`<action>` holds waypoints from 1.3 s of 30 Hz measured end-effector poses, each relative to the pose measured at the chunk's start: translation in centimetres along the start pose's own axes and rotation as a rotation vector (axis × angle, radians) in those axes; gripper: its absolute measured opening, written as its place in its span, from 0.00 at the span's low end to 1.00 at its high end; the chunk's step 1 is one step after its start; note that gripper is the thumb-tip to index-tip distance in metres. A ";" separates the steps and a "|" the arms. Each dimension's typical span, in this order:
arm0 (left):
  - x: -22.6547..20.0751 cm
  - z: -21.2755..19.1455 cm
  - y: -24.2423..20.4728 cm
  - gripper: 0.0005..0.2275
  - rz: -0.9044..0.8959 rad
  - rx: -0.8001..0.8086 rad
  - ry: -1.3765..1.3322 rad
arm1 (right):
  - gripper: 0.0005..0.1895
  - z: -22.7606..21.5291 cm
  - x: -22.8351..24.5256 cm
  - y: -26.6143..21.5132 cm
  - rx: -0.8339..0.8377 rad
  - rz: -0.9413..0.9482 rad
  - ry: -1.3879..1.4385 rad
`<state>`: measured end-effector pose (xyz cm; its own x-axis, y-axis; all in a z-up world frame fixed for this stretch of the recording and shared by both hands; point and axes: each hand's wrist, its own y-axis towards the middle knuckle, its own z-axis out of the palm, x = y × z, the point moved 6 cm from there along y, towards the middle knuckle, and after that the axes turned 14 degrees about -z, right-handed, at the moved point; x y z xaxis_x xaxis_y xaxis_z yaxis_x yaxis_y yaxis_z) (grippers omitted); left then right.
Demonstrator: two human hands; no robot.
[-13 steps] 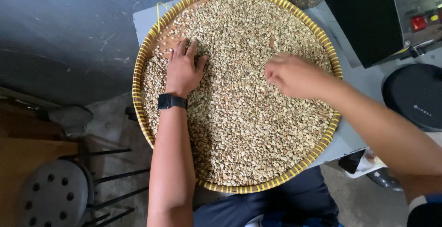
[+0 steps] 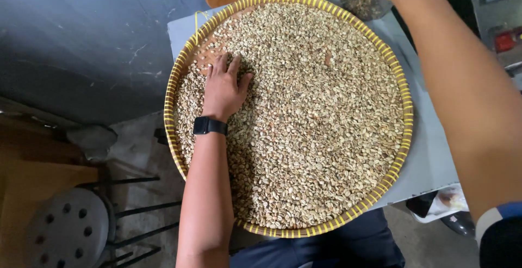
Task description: Sorting green coffee beans by hand in a woven tray to remove defects
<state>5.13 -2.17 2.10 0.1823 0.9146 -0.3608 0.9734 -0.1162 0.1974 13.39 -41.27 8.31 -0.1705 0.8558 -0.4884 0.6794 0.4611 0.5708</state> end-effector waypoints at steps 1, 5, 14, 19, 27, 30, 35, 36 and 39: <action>0.1 0.2 0.1 0.27 -0.003 0.004 0.002 | 0.10 -0.1 0.7 0.1 -0.017 -0.036 0.077; -0.1 -0.1 0.0 0.27 -0.002 0.020 0.024 | 0.06 -1.3 3.9 -0.5 -0.055 -0.134 0.308; -0.1 0.6 0.1 0.29 -0.022 0.017 0.043 | 0.22 -16.6 18.3 -3.9 0.620 -0.235 1.085; -0.1 0.6 -0.1 0.28 -0.020 0.009 0.043 | 0.19 -16.7 20.2 -6.1 0.476 -0.394 0.960; -0.1 0.8 -0.3 0.28 -0.023 -0.009 0.052 | 0.13 -16.4 21.9 -5.4 0.420 -0.583 0.928; 0.2 1.0 -0.1 0.28 -0.031 -0.009 0.050 | 0.12 -15.8 22.3 -5.4 0.421 -0.591 0.912; 0.1 0.9 -0.1 0.28 -0.032 0.002 0.055 | 0.11 -15.0 22.5 -5.6 0.425 -0.549 0.910; 0.1 1.0 0.0 0.28 -0.034 0.002 0.055 | 0.11 -15.1 22.5 -5.6 0.425 -0.551 0.910; 0.3 1.1 0.0 0.28 -0.038 -0.003 0.061 | 0.11 -15.7 22.6 -5.2 0.398 -0.579 0.893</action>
<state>5.32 -2.34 1.05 0.1362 0.9403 -0.3118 0.9791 -0.0797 0.1872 -5.20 -20.68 4.64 -0.8721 0.4729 0.1254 0.4843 0.8708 0.0840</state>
